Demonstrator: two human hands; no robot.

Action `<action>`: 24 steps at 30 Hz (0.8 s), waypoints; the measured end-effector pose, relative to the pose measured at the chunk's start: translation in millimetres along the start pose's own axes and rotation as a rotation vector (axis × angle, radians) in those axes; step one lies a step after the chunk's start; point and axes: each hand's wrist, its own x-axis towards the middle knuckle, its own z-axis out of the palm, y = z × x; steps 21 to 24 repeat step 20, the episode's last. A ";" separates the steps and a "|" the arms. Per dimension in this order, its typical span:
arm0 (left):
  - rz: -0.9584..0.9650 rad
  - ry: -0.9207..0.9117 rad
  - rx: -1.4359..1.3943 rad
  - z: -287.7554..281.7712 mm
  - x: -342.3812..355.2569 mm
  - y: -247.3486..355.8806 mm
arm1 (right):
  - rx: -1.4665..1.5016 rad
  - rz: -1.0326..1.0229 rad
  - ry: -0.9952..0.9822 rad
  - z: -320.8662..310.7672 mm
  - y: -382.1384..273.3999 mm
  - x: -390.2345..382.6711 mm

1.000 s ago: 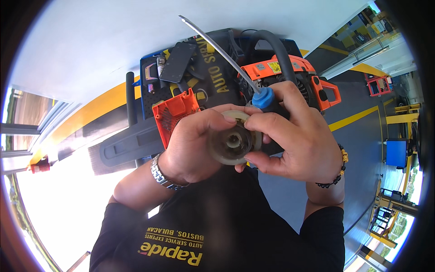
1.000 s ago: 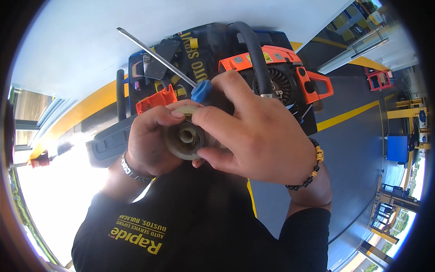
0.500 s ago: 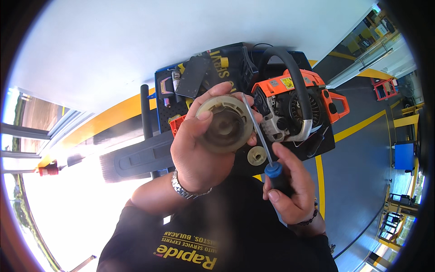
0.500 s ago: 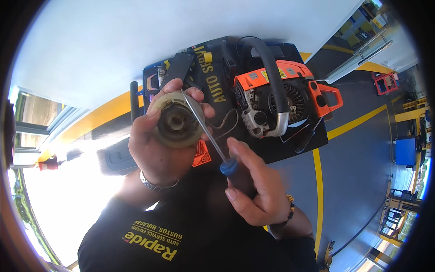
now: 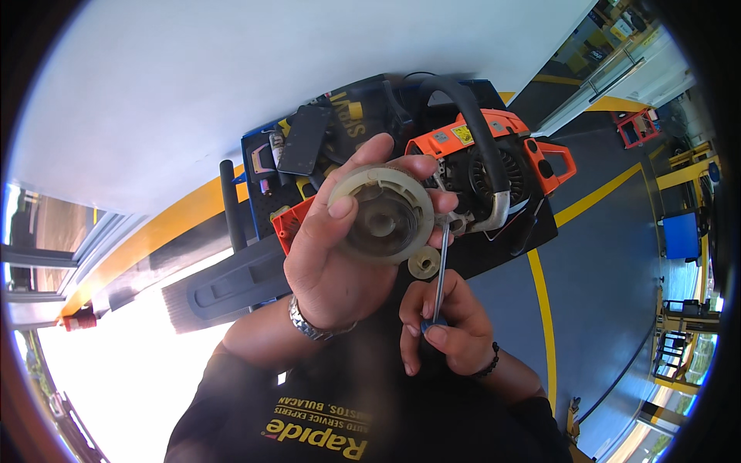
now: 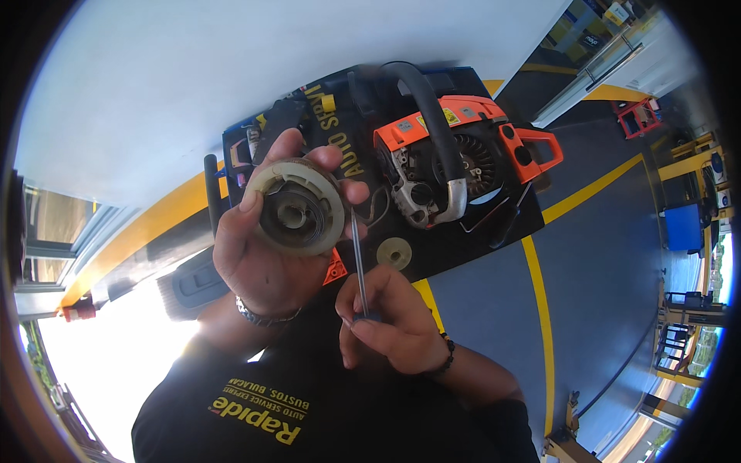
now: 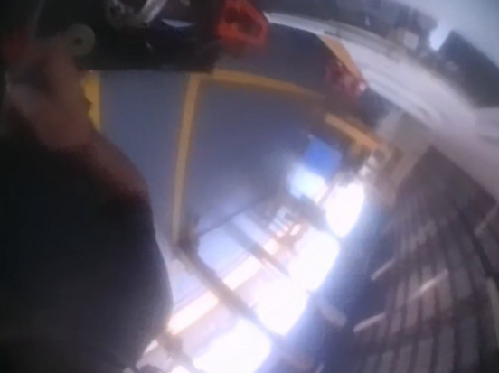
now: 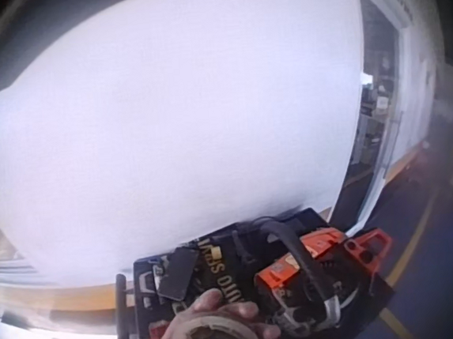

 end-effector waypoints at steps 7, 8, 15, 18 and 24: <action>-0.045 -0.052 -0.024 -1.4 -1.1 -4.7 | 0.006 0.037 -0.064 7.1 -0.2 -2.7; -0.040 -0.051 -0.024 -1.7 -1.2 -5.4 | -0.015 0.050 -0.055 9.2 -0.7 -2.4; 0.002 -0.062 0.009 -0.5 -7.0 -11.4 | 0.002 0.066 -0.007 17.1 -8.4 -1.5; 0.008 -0.103 0.013 -1.5 -8.3 -12.4 | 0.122 0.072 -0.058 12.1 -8.6 -2.8; -0.034 -0.107 0.071 -3.6 -8.1 -10.1 | 0.121 0.090 -0.106 10.9 -11.4 -1.2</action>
